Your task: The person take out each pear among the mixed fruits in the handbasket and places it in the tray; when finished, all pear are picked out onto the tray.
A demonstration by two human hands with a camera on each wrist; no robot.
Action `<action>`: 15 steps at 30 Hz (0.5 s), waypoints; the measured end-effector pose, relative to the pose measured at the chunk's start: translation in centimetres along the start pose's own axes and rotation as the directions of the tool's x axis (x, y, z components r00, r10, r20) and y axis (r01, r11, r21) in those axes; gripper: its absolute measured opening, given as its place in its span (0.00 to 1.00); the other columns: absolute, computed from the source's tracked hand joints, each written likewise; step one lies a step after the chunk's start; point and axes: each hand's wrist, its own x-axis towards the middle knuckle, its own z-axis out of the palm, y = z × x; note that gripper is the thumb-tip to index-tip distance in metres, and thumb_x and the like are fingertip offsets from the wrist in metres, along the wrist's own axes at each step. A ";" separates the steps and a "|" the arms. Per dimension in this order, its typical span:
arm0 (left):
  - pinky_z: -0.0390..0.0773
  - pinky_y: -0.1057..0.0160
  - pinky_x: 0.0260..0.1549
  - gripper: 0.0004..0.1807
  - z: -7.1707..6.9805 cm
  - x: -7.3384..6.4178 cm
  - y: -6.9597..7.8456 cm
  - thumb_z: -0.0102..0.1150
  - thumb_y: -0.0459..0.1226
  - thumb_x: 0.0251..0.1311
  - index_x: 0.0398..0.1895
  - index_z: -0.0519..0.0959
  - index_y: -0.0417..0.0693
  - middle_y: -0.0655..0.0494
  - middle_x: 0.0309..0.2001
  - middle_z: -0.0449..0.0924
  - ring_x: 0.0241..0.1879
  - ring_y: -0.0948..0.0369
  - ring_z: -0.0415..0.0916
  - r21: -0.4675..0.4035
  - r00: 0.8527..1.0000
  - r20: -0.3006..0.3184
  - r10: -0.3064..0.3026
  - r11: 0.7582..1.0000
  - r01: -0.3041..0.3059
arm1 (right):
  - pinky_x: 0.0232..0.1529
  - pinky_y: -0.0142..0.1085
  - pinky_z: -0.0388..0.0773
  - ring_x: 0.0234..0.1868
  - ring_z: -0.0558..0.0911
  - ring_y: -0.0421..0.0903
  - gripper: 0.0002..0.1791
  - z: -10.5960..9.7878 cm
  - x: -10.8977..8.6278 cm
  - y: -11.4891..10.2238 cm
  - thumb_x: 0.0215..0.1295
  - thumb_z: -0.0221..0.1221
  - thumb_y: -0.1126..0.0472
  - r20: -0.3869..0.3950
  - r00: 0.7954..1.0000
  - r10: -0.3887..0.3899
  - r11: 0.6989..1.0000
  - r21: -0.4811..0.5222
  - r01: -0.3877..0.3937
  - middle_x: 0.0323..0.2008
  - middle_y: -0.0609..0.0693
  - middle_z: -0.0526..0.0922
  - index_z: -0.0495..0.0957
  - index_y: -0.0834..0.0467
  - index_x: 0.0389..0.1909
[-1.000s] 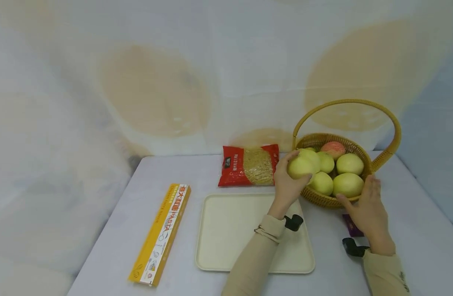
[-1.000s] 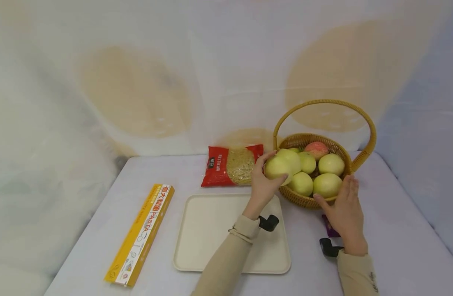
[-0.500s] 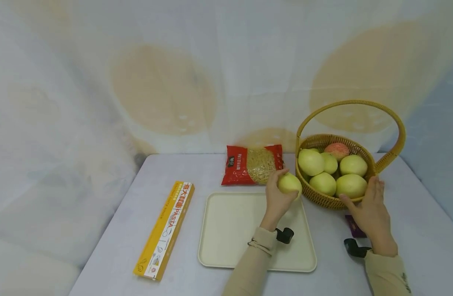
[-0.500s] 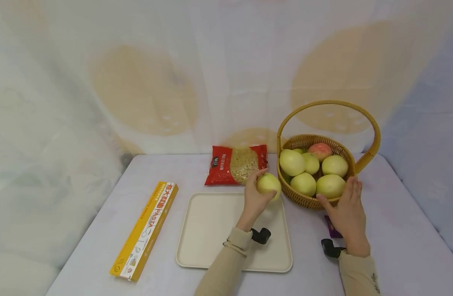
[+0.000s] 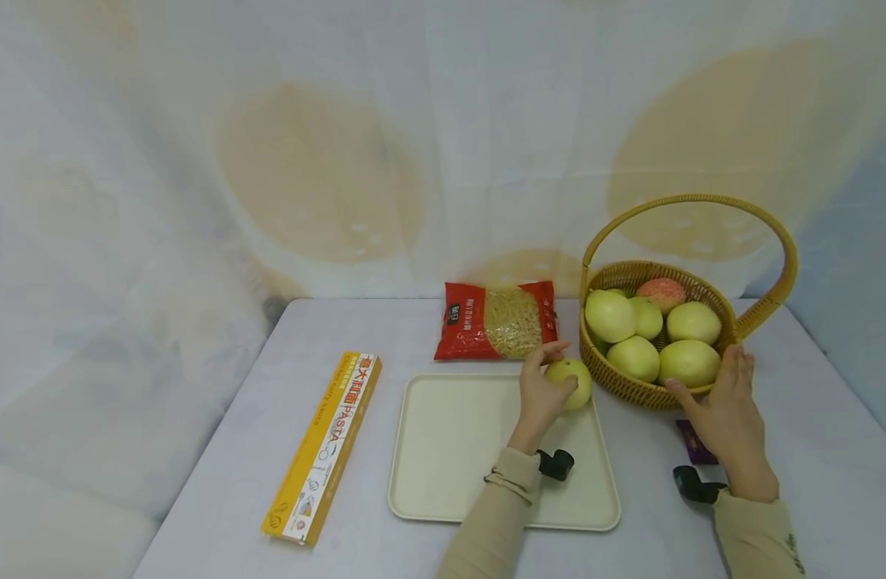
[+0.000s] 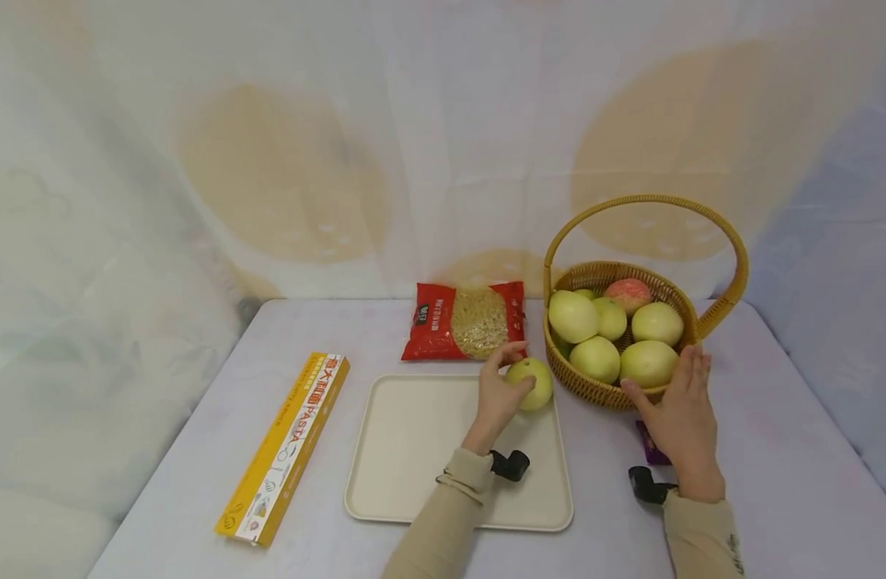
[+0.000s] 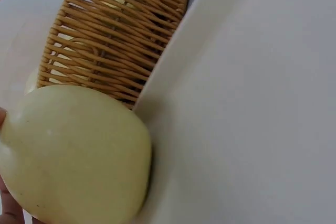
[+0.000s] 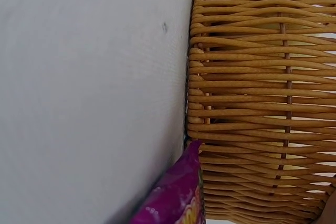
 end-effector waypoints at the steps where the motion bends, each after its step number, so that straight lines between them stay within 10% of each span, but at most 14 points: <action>1: 0.68 0.66 0.50 0.27 0.0 0.0 -0.1 0.61 0.20 0.41 0.47 0.82 0.49 0.50 0.40 0.77 0.44 0.65 0.69 -0.004 1.000 -0.001 -0.009 1.000 0.009 | 0.69 0.67 0.38 0.74 0.24 0.64 0.56 0.0 0.0 0.0 0.71 0.46 0.36 0.000 1.000 0.000 1.000 0.001 0.000 0.73 0.68 0.21 0.21 0.69 0.72; 10: 0.69 0.49 0.54 0.23 0.6 0.5 0.7 0.62 0.25 0.47 0.50 0.79 0.46 0.45 0.50 0.76 0.52 0.53 0.71 0.079 0.986 -0.041 0.160 0.985 -0.156 | 0.71 0.63 0.33 0.74 0.23 0.64 0.56 0.0 -0.1 -0.2 0.71 0.45 0.36 0.011 1.000 0.014 1.000 0.016 -0.015 0.72 0.70 0.22 0.21 0.69 0.72; 15: 0.75 0.56 0.50 0.21 1.2 1.7 3.0 0.63 0.27 0.52 0.51 0.78 0.48 0.48 0.53 0.76 0.51 0.62 0.71 -0.052 0.995 -0.020 0.097 0.994 -0.098 | 0.71 0.63 0.33 0.74 0.23 0.64 0.56 -0.1 -0.1 -0.4 0.71 0.46 0.37 0.011 1.000 0.018 1.000 0.012 -0.018 0.73 0.70 0.23 0.22 0.69 0.72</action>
